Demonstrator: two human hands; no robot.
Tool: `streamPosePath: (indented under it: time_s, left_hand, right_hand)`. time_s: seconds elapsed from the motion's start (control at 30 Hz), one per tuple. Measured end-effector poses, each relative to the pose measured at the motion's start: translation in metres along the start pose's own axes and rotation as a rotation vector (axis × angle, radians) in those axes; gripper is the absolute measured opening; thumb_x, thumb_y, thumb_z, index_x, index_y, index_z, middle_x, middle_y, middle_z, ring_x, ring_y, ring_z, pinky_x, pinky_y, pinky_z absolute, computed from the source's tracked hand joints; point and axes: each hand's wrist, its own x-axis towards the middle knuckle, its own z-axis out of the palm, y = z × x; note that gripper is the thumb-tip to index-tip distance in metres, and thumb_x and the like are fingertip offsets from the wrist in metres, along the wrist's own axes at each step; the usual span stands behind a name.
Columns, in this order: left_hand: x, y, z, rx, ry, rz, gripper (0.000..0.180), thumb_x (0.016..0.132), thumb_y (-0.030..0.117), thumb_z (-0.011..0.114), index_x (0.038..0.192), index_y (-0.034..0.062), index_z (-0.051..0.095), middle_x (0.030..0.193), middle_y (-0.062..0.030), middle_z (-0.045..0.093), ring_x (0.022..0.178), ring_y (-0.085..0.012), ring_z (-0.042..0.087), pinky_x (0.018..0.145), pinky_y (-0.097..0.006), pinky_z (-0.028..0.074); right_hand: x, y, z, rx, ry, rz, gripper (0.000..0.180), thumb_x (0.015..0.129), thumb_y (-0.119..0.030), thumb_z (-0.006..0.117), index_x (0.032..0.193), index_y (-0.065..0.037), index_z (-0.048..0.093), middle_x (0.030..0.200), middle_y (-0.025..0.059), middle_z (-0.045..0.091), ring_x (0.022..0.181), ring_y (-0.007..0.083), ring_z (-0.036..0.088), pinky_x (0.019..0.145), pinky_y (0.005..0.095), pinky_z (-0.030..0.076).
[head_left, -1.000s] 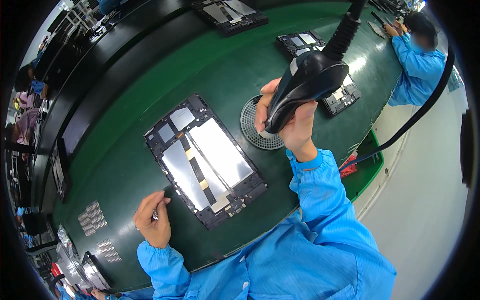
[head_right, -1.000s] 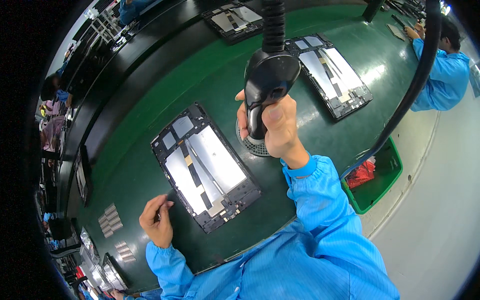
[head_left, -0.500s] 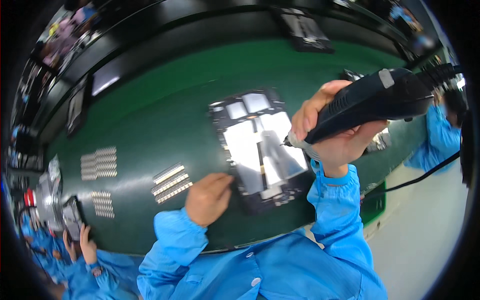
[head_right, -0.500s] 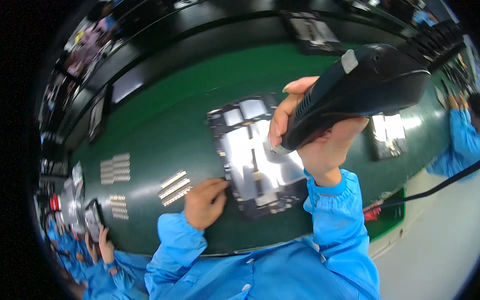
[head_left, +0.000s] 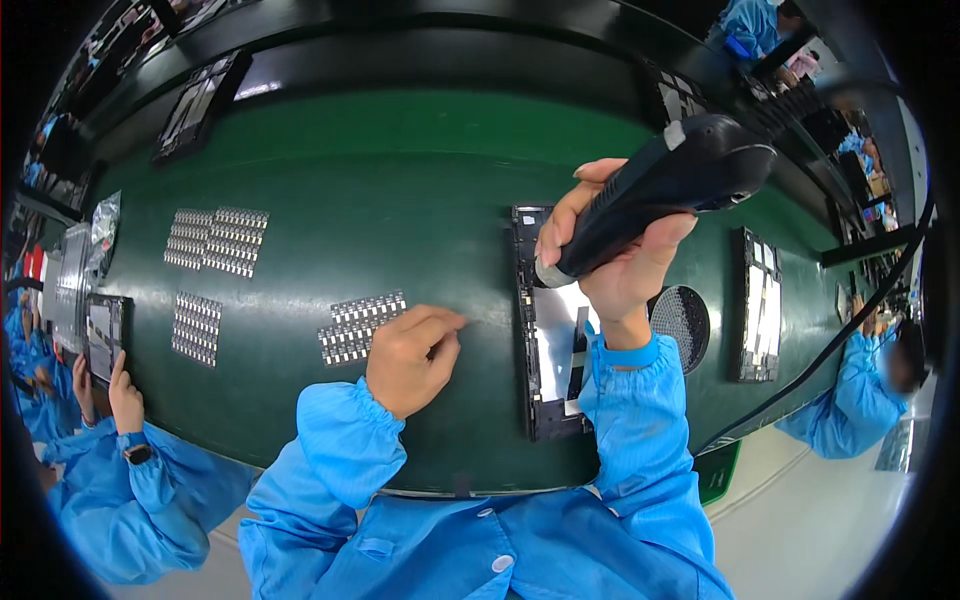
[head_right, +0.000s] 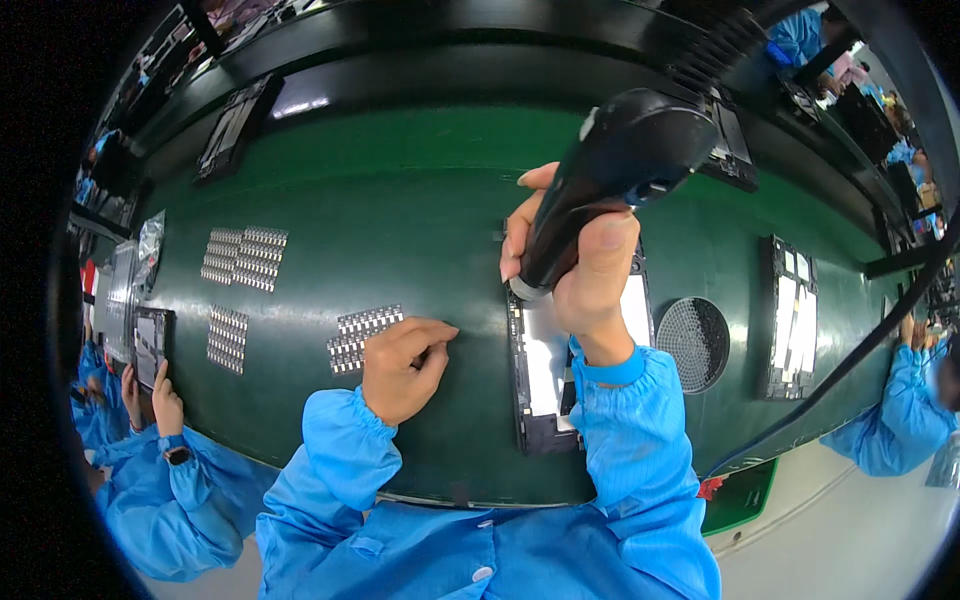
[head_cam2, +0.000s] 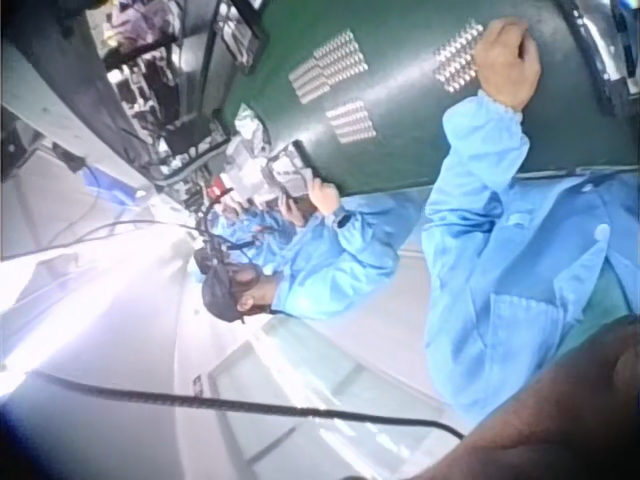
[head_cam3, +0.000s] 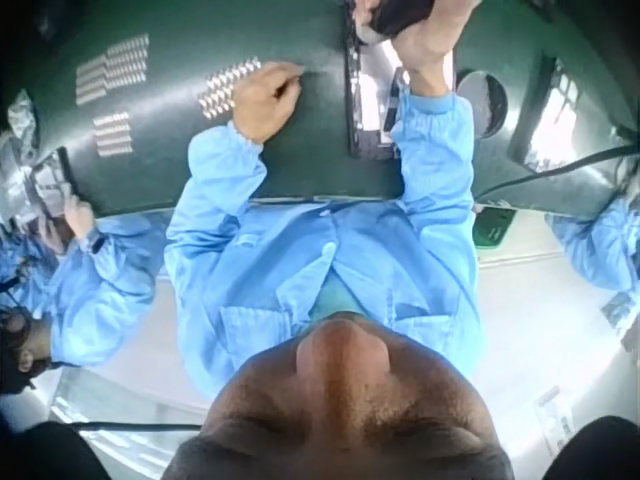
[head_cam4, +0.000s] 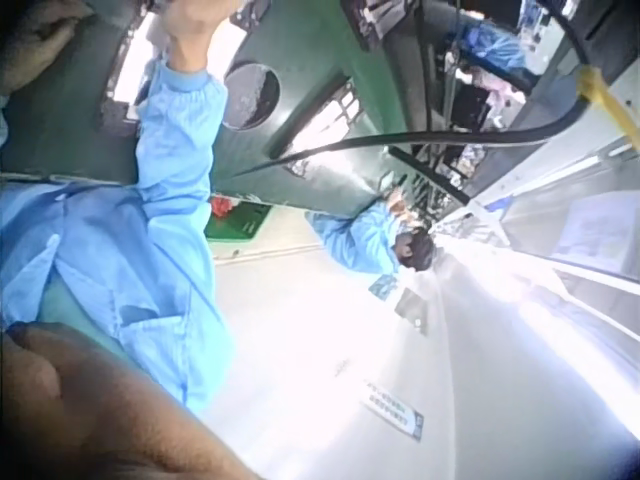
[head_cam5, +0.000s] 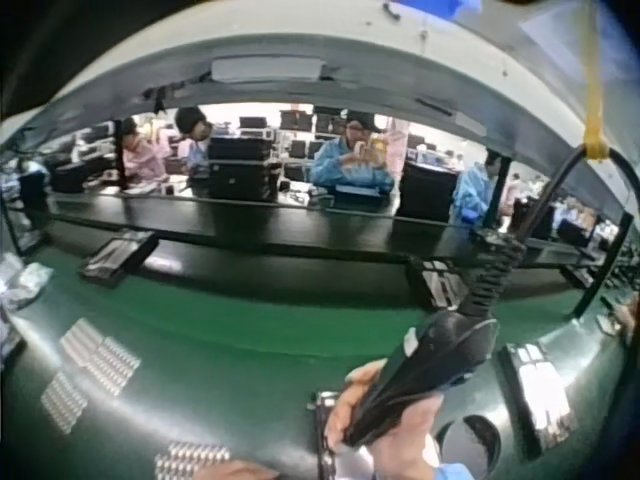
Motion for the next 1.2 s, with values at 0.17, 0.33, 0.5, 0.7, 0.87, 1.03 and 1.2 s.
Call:
streamPosePath:
  time_s: [0.17, 0.33, 0.5, 0.7, 0.87, 1.03, 1.2]
  left_hand:
    - [-0.002, -0.001, 0.000, -0.055, 0.002, -0.042, 0.018, 0.074, -0.008, 0.060, 0.089, -0.0005, 0.068, 0.086, -0.0103, 0.067, 0.061, -0.0140, 0.062, 0.050, -0.024, 0.047]
    - [0.000, 0.001, -0.002, -0.072, -0.011, -0.051, 0.017, 0.075, -0.007, 0.059, 0.088, -0.0006, 0.068, 0.087, -0.0106, 0.068, 0.060, -0.0130, 0.062, 0.051, -0.024, 0.047]
    - [-0.001, 0.007, -0.003, -0.091, -0.027, -0.040, 0.019, 0.074, -0.008, 0.059, 0.089, 0.0002, 0.068, 0.090, -0.0119, 0.067, 0.068, -0.0180, 0.065, 0.059, -0.026, 0.051]
    - [-0.012, 0.033, 0.004, -0.134, -0.130, 0.063, 0.020, 0.074, -0.005, 0.064, 0.093, -0.0013, 0.067, 0.100, -0.0151, 0.065, 0.083, -0.0264, 0.067, 0.069, -0.031, 0.054]
    - [-0.030, 0.051, 0.026, -0.149, -0.241, 0.443, 0.034, 0.068, 0.008, 0.069, 0.099, -0.0055, 0.063, 0.105, -0.0148, 0.060, 0.098, -0.0293, 0.060, 0.086, -0.039, 0.048]
    - [-0.039, 0.057, 0.052, 0.125, -0.301, 0.619, 0.034, 0.073, 0.015, 0.065, 0.100, -0.0043, 0.063, 0.107, -0.0142, 0.061, 0.111, -0.0272, 0.054, 0.097, -0.043, 0.041]
    - [0.000, 0.032, 0.051, 0.284, -0.240, 0.611, 0.042, 0.067, 0.015, 0.074, 0.103, -0.0027, 0.061, 0.109, -0.0144, 0.061, 0.105, -0.0277, 0.058, 0.093, -0.043, 0.044]
  right_hand:
    - [0.000, 0.003, 0.003, 0.008, -0.007, 0.008, 0.086, 0.079, -0.076, 0.044, 0.108, 0.004, 0.050, 0.063, 0.0102, 0.056, 0.051, 0.0163, 0.055, 0.048, 0.0279, 0.047]
    - [0.000, 0.004, 0.003, 0.014, 0.015, 0.034, 0.088, 0.077, -0.078, 0.045, 0.109, 0.004, 0.049, 0.063, 0.0101, 0.055, 0.051, 0.0168, 0.055, 0.048, 0.0283, 0.047]
    - [-0.002, 0.006, 0.004, 0.019, -0.014, 0.038, 0.087, 0.077, -0.078, 0.044, 0.108, 0.003, 0.048, 0.066, 0.0104, 0.056, 0.053, 0.0171, 0.055, 0.049, 0.0288, 0.047]
    - [-0.013, 0.001, 0.010, -0.143, -0.096, 0.165, 0.094, 0.070, -0.088, 0.029, 0.108, -0.003, 0.043, 0.067, 0.0117, 0.053, 0.055, 0.0228, 0.056, 0.052, 0.0360, 0.047]
    - [-0.012, 0.003, 0.011, -0.129, -0.088, 0.153, 0.094, 0.070, -0.086, 0.036, 0.111, -0.002, 0.045, 0.068, 0.0128, 0.055, 0.056, 0.0234, 0.057, 0.052, 0.0364, 0.048]
    - [-0.008, -0.014, -0.004, -0.033, -0.026, 0.035, 0.093, 0.073, -0.085, 0.033, 0.114, -0.003, 0.046, 0.069, 0.0138, 0.055, 0.056, 0.0240, 0.057, 0.052, 0.0366, 0.048]
    - [-0.026, -0.048, -0.023, -0.122, 0.097, -0.021, 0.094, 0.074, -0.086, 0.026, 0.111, -0.001, 0.046, 0.063, 0.0118, 0.057, 0.054, 0.0181, 0.056, 0.051, 0.0285, 0.046]
